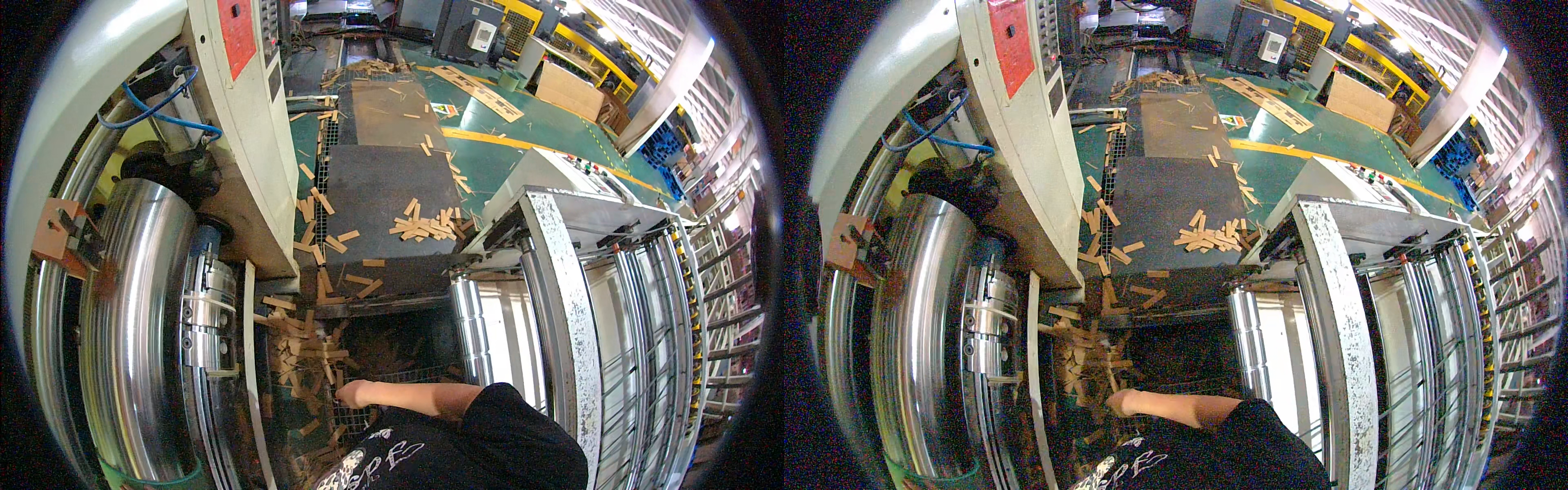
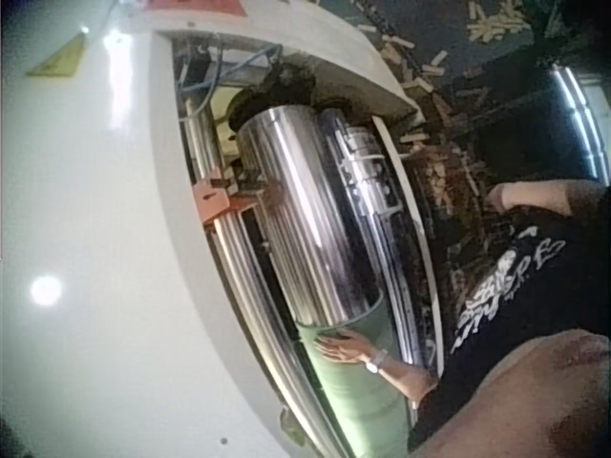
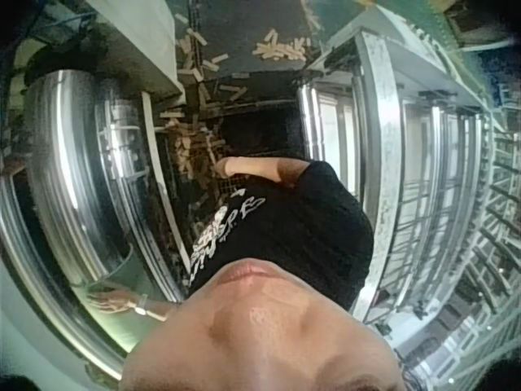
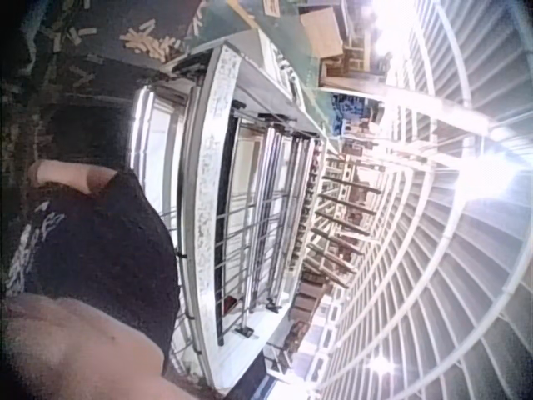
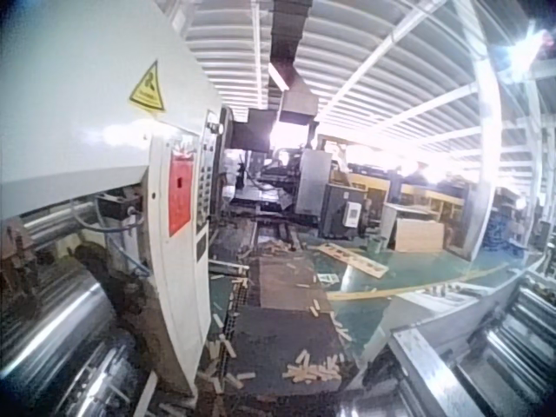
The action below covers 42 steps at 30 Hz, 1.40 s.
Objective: The person presses buttons and turns dials on a control panel, then uses a hex key and a hammer to adjust a metal roller on a large industrial machine.
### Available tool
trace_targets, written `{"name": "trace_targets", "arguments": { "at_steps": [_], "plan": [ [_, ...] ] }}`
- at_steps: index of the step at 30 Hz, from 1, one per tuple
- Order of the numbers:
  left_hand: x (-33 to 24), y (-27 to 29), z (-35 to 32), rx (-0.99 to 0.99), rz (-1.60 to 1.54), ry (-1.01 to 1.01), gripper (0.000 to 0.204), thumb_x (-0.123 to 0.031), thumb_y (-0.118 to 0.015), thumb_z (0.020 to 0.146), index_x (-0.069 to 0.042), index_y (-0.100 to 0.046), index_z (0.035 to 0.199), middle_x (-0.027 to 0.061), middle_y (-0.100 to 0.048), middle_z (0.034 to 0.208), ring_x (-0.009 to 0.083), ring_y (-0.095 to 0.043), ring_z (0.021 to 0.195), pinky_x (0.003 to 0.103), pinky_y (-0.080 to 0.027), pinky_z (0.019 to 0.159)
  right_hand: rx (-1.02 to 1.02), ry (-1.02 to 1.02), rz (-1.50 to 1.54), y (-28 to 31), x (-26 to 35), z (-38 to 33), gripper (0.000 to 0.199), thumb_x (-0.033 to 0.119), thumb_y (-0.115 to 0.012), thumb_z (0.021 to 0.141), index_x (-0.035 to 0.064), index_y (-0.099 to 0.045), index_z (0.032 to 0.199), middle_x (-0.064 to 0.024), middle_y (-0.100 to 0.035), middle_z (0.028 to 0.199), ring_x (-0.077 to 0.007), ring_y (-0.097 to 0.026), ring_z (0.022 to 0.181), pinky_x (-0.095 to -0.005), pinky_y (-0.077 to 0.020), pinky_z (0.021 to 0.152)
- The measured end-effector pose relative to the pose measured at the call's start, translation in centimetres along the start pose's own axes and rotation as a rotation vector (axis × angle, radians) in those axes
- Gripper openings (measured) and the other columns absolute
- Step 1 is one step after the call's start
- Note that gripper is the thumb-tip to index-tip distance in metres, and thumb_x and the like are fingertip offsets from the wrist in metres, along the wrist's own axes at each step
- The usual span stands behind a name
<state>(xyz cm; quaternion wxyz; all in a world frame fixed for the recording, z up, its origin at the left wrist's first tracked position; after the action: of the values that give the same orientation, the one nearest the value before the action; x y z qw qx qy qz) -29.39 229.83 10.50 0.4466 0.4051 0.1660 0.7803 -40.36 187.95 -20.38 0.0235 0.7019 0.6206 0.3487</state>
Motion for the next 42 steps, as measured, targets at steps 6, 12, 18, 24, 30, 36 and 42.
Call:
{"name": "trace_targets", "arguments": {
  "at_steps": [6, 12, 18, 24, 30, 36, 42],
  "plan": [
    [-0.5, -0.3, -0.2, 0.001, -0.071, 0.001, 0.047, -0.038, -0.032, 0.096, -0.011, -0.041, 0.133, 0.0056, -0.039, 0.138, 0.0258, -0.036, 0.127, 0.044, -0.032, 0.102, 0.080, -0.097, 0.082, 1.9, -0.7, -4.1, 0.052, 0.010, -0.044, 0.090, 0.0105, -0.027, 0.140, -0.0139, -0.047, 0.129, -0.0307, -0.053, 0.107, -0.0410, -0.0472, 0.081],
    [5.3, -10.3, -2.8, -0.030, -0.034, 0.010, 0.052, -0.036, -0.039, 0.094, -0.008, -0.032, 0.137, 0.0103, -0.033, 0.141, 0.0272, -0.032, 0.129, 0.042, -0.028, 0.106, -0.136, 0.005, 0.019, -3.2, -5.1, 2.8, 0.041, 0.023, -0.044, 0.090, 0.0065, -0.045, 0.128, -0.0171, -0.057, 0.115, -0.0346, -0.056, 0.100, -0.0430, -0.0475, 0.078],
    [-0.5, -2.5, 1.9, 0.022, -0.156, 0.022, 0.074, -0.043, -0.059, 0.079, -0.011, -0.029, 0.139, 0.0108, -0.031, 0.142, 0.0299, -0.027, 0.132, 0.042, -0.019, 0.109, -0.249, 0.138, 0.058, -4.4, -7.6, 3.5, 0.033, 0.028, -0.045, 0.088, 0.0052, -0.057, 0.108, -0.0188, -0.060, 0.102, -0.0364, -0.057, 0.095, -0.0429, -0.0455, 0.082],
    [-0.7, -2.1, 0.3, 0.000, -0.110, 0.175, 0.065, -0.045, -0.056, 0.082, -0.003, -0.040, 0.128, 0.0152, -0.037, 0.136, 0.0310, -0.029, 0.130, 0.047, -0.020, 0.106, -0.156, 0.070, 0.085, -1.3, -3.5, -0.1, 0.030, 0.026, -0.046, 0.089, 0.0023, -0.053, 0.106, -0.0182, -0.061, 0.097, -0.0368, -0.057, 0.093, -0.0440, -0.0470, 0.077],
    [-1.4, -2.0, 0.2, -0.088, -0.176, 0.180, 0.052, -0.039, -0.049, 0.088, -0.004, -0.044, 0.125, 0.0128, -0.040, 0.134, 0.0296, -0.031, 0.129, 0.046, -0.021, 0.106, -0.138, 0.091, 0.049, -1.0, -4.7, 1.0, 0.030, 0.027, -0.046, 0.089, 0.0005, -0.052, 0.101, -0.0219, -0.059, 0.098, -0.0394, -0.054, 0.095, -0.0460, -0.0428, 0.079],
    [-1.5, -1.9, 0.5, -0.088, -0.166, 0.195, 0.050, -0.037, -0.048, 0.088, -0.003, -0.045, 0.125, 0.0127, -0.041, 0.134, 0.0297, -0.031, 0.129, 0.046, -0.020, 0.106, -0.191, 0.134, 0.103, -1.0, -4.7, 1.9, 0.030, 0.028, -0.046, 0.090, 0.0008, -0.052, 0.100, -0.0223, -0.058, 0.096, -0.0399, -0.054, 0.094, -0.0464, -0.0422, 0.078],
    [-1.2, -2.3, 0.3, -0.102, -0.140, 0.183, 0.048, -0.034, -0.048, 0.088, -0.005, -0.043, 0.126, 0.0108, -0.041, 0.135, 0.0288, -0.032, 0.129, 0.046, -0.023, 0.105, -0.065, 0.051, 0.029, -0.6, -4.1, 1.1, 0.035, 0.027, -0.044, 0.089, 0.0063, -0.050, 0.117, -0.0209, -0.058, 0.108, -0.0367, -0.055, 0.100, -0.0441, -0.0453, 0.084]
  ]
}}
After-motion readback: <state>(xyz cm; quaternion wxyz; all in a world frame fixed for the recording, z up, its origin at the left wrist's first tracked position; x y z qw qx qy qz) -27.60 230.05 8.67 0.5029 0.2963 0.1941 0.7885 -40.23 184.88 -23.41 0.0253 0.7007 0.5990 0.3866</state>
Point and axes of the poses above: each hand's wrist, its own z-axis towards the middle knuckle, its own y-axis out of the back of the hand, x = y × z, the point moved 3 cm from there along z, towards the middle knuckle
